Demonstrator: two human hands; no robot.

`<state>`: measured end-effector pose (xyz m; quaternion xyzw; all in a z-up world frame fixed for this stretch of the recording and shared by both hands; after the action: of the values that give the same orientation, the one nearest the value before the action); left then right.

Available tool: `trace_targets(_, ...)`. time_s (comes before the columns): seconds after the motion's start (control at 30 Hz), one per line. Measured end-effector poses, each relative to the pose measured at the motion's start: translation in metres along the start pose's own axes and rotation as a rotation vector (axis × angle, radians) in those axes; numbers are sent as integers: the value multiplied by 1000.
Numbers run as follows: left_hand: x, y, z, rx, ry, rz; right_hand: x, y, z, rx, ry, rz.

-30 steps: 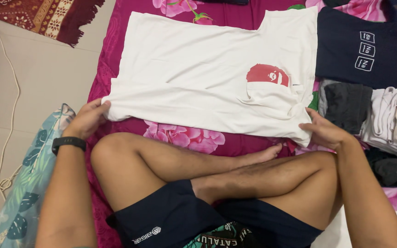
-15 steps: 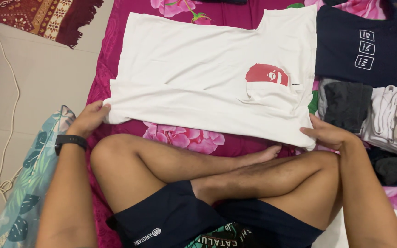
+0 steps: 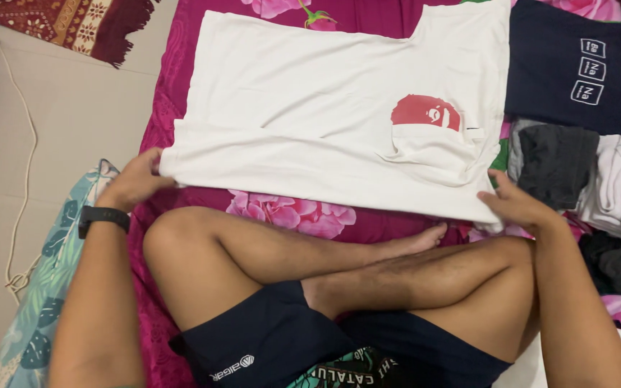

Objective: Folding various t-shirts on a bed and organizing them into stacks.

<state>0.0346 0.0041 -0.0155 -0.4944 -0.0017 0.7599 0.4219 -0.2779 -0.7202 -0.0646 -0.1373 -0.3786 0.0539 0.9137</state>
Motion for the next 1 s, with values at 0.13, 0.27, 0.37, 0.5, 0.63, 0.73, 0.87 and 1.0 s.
trace_targets(0.13, 6, -11, -5, -145, 37, 59, -14, -11, -12, -114, -108, 70)
trace_targets(0.27, 16, -10, -13, -52, 118, -144, -35, -15, -32, -87, -227, 152)
trace_targets(0.37, 51, -10, -30, -8, -51, -266, -23, -10, -21, -128, -154, 361)
trace_targets(0.5, 46, -11, -34, -103, -67, -277, -24, -11, -20, -136, -173, 465)
trace_targets(0.63, 9, -6, -35, -292, 7, -65, -28, -12, -23, -144, -176, 473)
trace_targets(0.73, -5, -2, -46, -356, -30, -31, -35, -14, -31, -141, -235, 451)
trace_targets(0.87, -26, 2, -59, -348, 11, 57, -36, -15, -32, -166, -141, 469)
trace_targets(1.0, -23, 4, -83, -341, 109, -11, -34, -15, -29, -167, -88, 465)
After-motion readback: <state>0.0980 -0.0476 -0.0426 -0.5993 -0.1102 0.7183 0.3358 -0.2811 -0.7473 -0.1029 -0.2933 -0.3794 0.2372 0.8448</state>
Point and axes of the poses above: each hand's wrist, its own z-axis away from the middle knuckle, its own y-axis out of the palm, x = y × z, the point moved 3 cm from there along -z, towards the middle knuckle, and after that the axes turned 6 degrees about -z, right-handed, at the moved point
